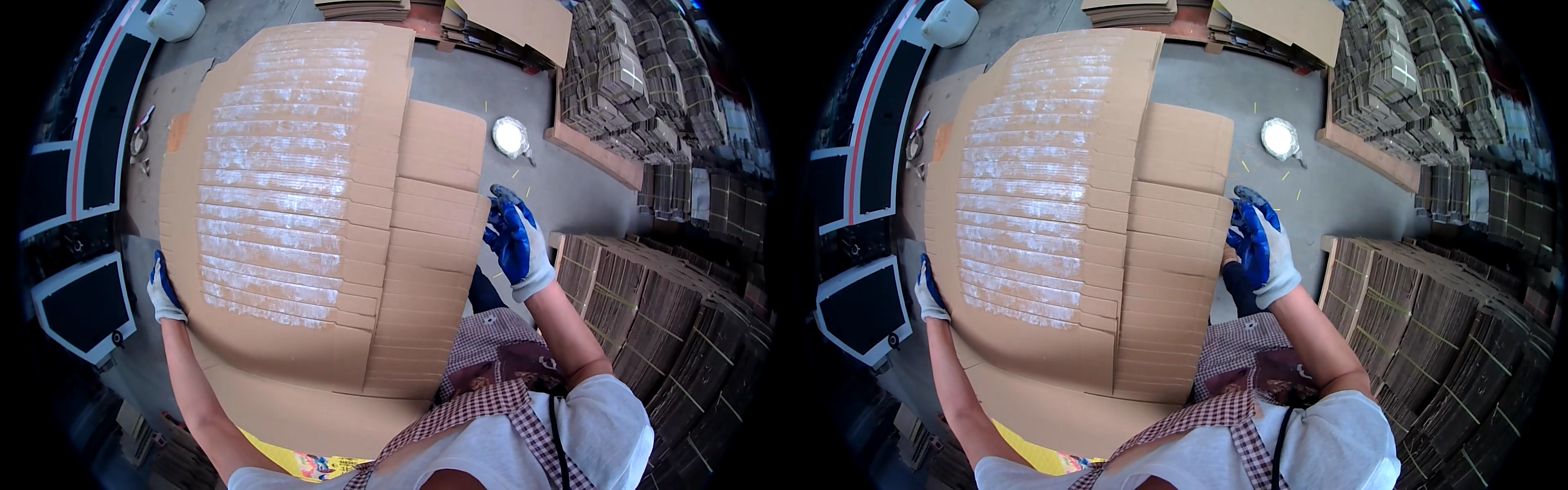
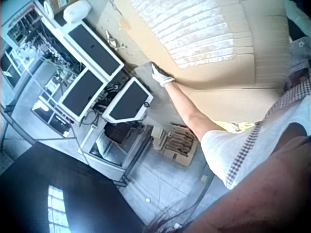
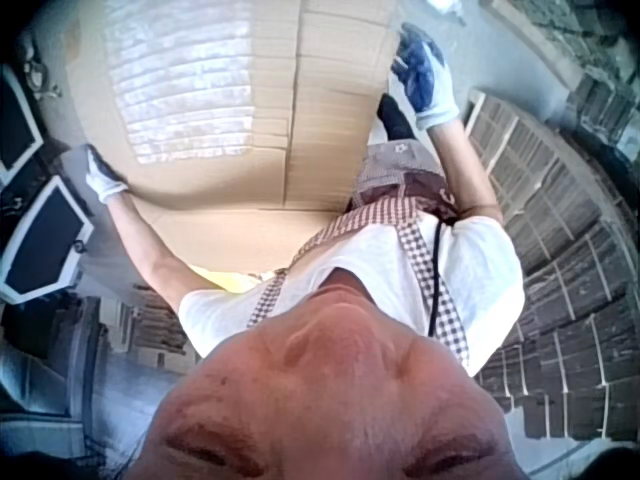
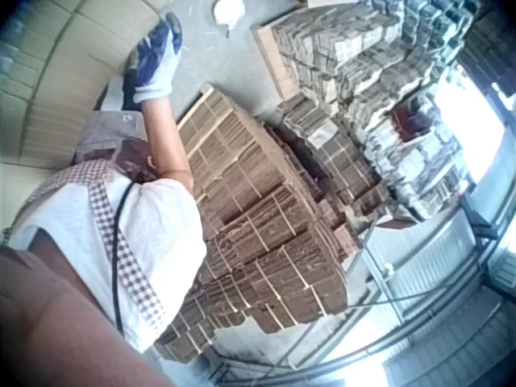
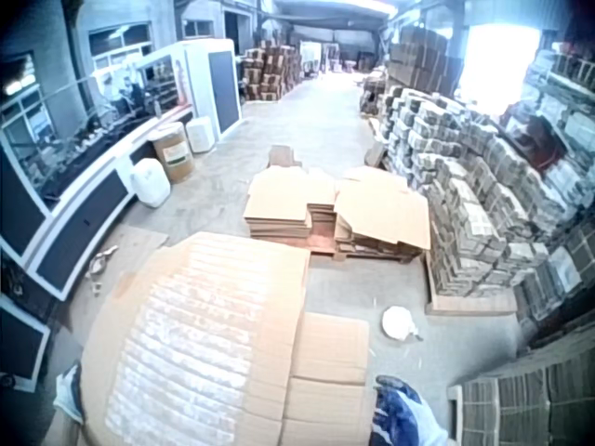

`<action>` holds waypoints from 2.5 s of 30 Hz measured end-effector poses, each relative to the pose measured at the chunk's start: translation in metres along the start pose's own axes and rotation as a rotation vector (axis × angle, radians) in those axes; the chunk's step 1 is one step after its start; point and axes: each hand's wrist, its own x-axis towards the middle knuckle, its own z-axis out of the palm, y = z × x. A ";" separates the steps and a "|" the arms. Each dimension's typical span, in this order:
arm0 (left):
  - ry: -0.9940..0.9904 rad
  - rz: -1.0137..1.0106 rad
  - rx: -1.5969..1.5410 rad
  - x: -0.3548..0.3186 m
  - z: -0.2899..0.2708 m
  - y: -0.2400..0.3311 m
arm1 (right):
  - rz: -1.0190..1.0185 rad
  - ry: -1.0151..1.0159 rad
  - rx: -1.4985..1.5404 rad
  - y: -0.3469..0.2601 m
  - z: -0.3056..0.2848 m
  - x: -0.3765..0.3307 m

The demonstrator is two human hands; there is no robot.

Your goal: The person applies white glue to flat cardboard sheets using a brush, spreading it in parallel strokes across the surface. They repeatedly dip the brush into a container of glue and continue coating multiple sheets in a warehouse setting.

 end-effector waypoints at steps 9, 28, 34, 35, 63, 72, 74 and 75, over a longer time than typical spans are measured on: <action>0.021 -0.047 -0.122 -0.005 0.002 0.012 | 0.185 -0.060 0.234 -0.001 -0.015 0.001; 0.038 -0.102 -0.312 -0.009 0.007 0.033 | -0.209 -0.341 -0.271 -0.060 0.045 0.150; 0.046 -0.124 -0.350 -0.010 0.006 0.034 | 0.046 -0.581 -0.336 -0.060 0.061 0.196; 0.047 -0.126 -0.352 -0.010 0.006 0.034 | 0.094 -0.577 -0.368 -0.061 0.065 0.192; -0.044 -0.197 -0.441 -0.011 0.008 0.043 | 0.681 -0.489 0.652 0.066 -0.048 -0.037; -0.194 -0.207 -0.396 0.003 -0.007 0.007 | 0.398 -0.247 0.071 0.051 -0.013 -0.082; -0.341 -0.386 -0.673 0.009 -0.010 0.008 | 0.410 -0.214 0.052 0.048 -0.009 -0.090; -0.409 -0.427 -0.752 0.009 -0.008 0.012 | 0.410 -0.245 0.025 0.046 -0.007 -0.091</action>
